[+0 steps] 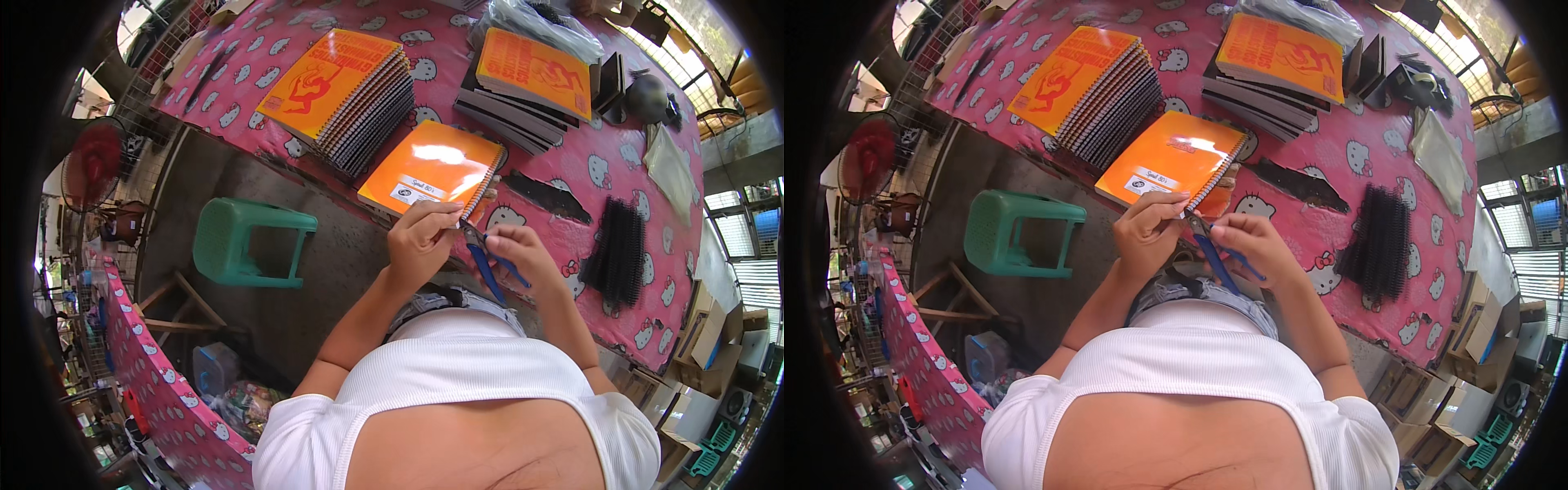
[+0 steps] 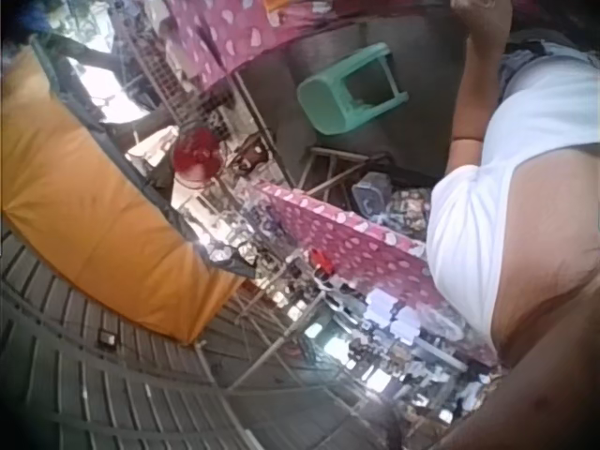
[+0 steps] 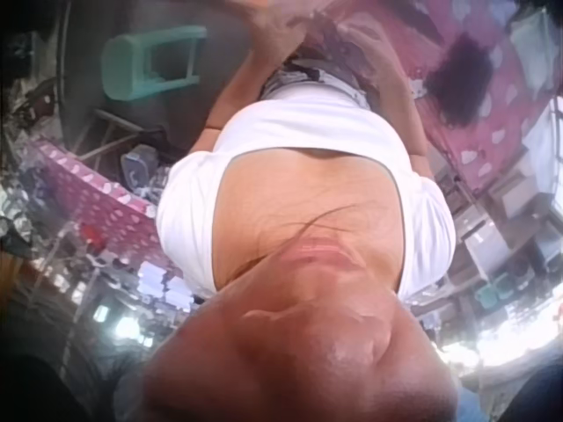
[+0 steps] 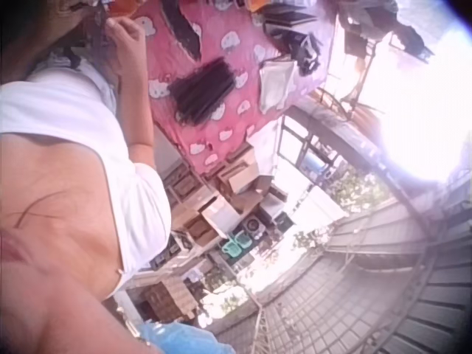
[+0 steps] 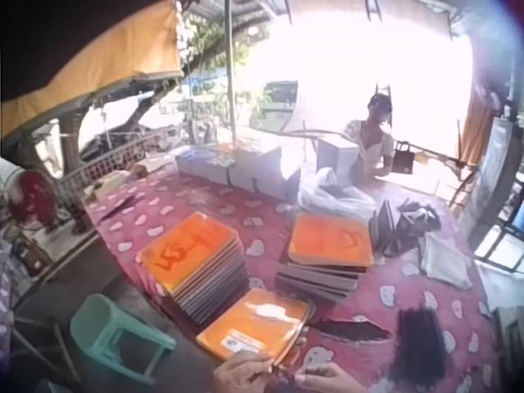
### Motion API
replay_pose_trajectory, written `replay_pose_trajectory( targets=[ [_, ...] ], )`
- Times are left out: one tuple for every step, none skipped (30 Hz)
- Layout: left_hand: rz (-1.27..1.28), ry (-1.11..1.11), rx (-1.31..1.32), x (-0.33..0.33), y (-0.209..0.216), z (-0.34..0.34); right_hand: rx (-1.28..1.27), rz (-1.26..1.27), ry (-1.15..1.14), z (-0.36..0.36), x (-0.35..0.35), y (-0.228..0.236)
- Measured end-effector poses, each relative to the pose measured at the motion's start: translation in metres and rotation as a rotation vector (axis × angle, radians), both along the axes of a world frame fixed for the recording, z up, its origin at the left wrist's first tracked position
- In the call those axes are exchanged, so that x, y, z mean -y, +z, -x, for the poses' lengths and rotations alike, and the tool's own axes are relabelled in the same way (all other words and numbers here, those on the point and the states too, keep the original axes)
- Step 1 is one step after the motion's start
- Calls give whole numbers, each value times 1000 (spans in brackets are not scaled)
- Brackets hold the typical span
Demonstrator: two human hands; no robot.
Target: The person binds books by inserting plastic spiral coils into the pre-punched holes of notebook stacks and trimming the ends with pliers.
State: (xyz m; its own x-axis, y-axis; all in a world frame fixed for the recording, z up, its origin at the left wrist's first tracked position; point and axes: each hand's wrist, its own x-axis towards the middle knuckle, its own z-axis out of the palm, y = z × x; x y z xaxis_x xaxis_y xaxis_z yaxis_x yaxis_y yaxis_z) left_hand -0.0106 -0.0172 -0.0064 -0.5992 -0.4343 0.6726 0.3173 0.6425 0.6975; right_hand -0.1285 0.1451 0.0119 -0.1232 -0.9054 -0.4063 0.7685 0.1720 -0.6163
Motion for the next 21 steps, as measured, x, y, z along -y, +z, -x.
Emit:
replay_pose_trajectory(
  targets=[
    [-10, -5, -15, 1, 0, 1, -130, -18, -26, -2, 1, 0],
    [-20, -12, -30, 2, 0, 3, -260, -36, -55, -6, 3, 2],
    [-30, -21, -45, 4, -1, 5, -390, -56, -85, -12, 5, 4],
    [-49, -44, -45, 6, -3, 6, -520, -74, -114, -17, 7, 7],
    [-68, -69, -45, 9, -6, 6, -650, -93, -146, -22, 9, 11],
    [-87, -95, -46, 11, -7, 8, -780, -113, -178, -24, 10, 14],
    [-106, -83, -37, 10, -8, 8, -1182, -76, -256, -24, 11, 18],
    [-125, -70, -28, 8, -8, 8, -1584, -36, -333, -25, 11, 24],
    [-145, -56, -20, 8, -8, 8, -1986, 11, -407, -25, 12, 26],
    [-88, -14, -36, 10, -4, 10, -1877, -16, -396, -25, 11, 25],
    [-31, 31, -52, 14, 1, 12, -1767, -40, -384, -27, 7, 21],
    [25, 79, -68, 17, 7, 14, -1657, -61, -369, -29, 1, 16],
    [49, 142, -88, 27, 19, 13, -1691, -159, -407, -26, -6, 3],
    [72, 203, -109, 39, 34, 11, -1720, -261, -448, -20, -18, -15],
    [-39, 340, -94, 55, 46, 9, -1767, -375, -445, -10, -37, -45],
    [-174, 338, -275, 76, 68, 11, -1812, -485, -433, -1, -53, -66],
    [-288, 336, -469, 98, 86, 11, -1878, -440, -335, 4, -67, -76],
    [-408, 345, -524, 126, 95, 12, -1943, -403, -238, 6, -81, -83],
    [-528, 354, -582, 155, 104, 10, -2010, -361, -137, 10, -85, -85],
    [-577, 387, -526, 196, 99, 4, -1956, -338, -149, 13, -82, -76],
    [-627, 415, -462, 232, 83, -2, -1892, -300, -270, 24, -76, -73]
  ],
)
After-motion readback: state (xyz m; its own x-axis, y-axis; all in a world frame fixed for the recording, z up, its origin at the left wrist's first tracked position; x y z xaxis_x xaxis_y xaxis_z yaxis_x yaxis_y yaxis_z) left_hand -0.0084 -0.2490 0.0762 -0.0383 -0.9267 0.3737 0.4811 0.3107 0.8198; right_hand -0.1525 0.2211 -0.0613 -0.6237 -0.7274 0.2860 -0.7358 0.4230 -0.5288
